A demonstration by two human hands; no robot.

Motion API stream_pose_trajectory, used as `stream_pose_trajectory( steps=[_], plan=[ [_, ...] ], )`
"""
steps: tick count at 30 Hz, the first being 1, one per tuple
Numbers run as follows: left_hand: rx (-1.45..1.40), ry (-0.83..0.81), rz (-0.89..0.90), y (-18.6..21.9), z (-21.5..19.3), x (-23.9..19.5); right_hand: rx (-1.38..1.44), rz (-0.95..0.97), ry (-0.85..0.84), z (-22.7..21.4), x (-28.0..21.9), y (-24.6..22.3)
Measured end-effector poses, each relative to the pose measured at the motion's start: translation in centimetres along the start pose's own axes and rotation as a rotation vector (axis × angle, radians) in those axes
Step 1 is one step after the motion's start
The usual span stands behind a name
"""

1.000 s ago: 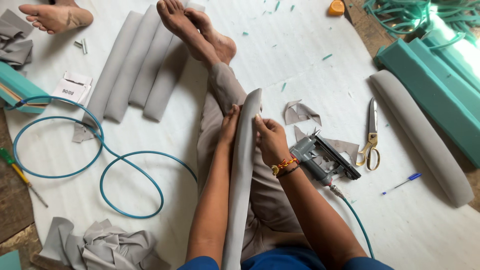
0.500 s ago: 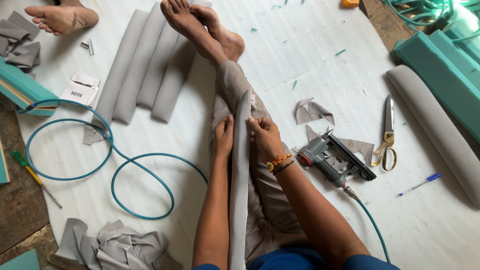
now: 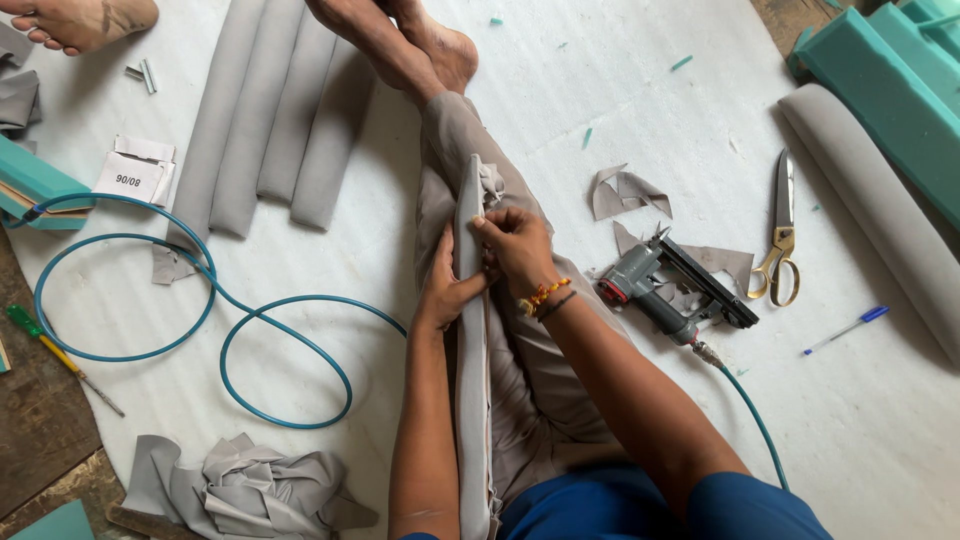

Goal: The person wraps a cylindrical foam cushion with fabric, smooths it, and secures the fabric using a pneumatic staple gun. They adjust the fabric and staple repeatedly to finish the cushion.

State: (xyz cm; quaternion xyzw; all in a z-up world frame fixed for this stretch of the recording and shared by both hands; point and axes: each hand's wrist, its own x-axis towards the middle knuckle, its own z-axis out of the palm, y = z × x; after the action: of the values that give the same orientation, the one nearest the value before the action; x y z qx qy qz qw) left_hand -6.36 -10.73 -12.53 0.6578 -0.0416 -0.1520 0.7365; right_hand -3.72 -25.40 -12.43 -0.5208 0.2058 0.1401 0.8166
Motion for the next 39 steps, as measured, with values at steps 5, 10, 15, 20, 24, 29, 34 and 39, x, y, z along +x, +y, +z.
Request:
stream_pose_trajectory(
  steps=[5, 10, 15, 20, 24, 29, 34, 39],
  plan=[
    [-0.015, -0.018, 0.023, -0.7, -0.8, -0.2, 0.065, 0.118, -0.091, -0.4, 1.2, 0.2],
    [0.278, 0.056, 0.08, -1.9, -1.5, -0.2, 0.147, -0.01, -0.145, -0.4, 1.3, 3.1],
    [0.321, 0.09, 0.093, -3.0, -1.9, -0.4, 0.15, -0.368, 0.097, 1.5, 0.9, 7.0],
    [0.104, 0.076, 0.029, -3.3, -2.6, -1.0, 0.074, -0.353, 0.277, 3.6, 0.5, 8.5],
    [0.096, 0.074, 0.013, -1.0, -2.0, -0.9, -0.232, -0.29, 0.344, 4.3, 0.6, 6.8],
    [0.082, 0.04, -0.055, 1.8, -0.5, -1.3, -0.421, -0.301, 0.194, 3.7, 1.3, 6.2],
    [0.045, 0.034, -0.063, 1.6, -1.4, -1.4, -0.457, -0.274, 0.051, 3.5, 3.5, 8.2],
    [-0.053, 0.075, -0.099, -0.6, -2.1, -1.7, -0.361, -0.278, 0.053, 2.5, 4.4, 9.4]
  ],
)
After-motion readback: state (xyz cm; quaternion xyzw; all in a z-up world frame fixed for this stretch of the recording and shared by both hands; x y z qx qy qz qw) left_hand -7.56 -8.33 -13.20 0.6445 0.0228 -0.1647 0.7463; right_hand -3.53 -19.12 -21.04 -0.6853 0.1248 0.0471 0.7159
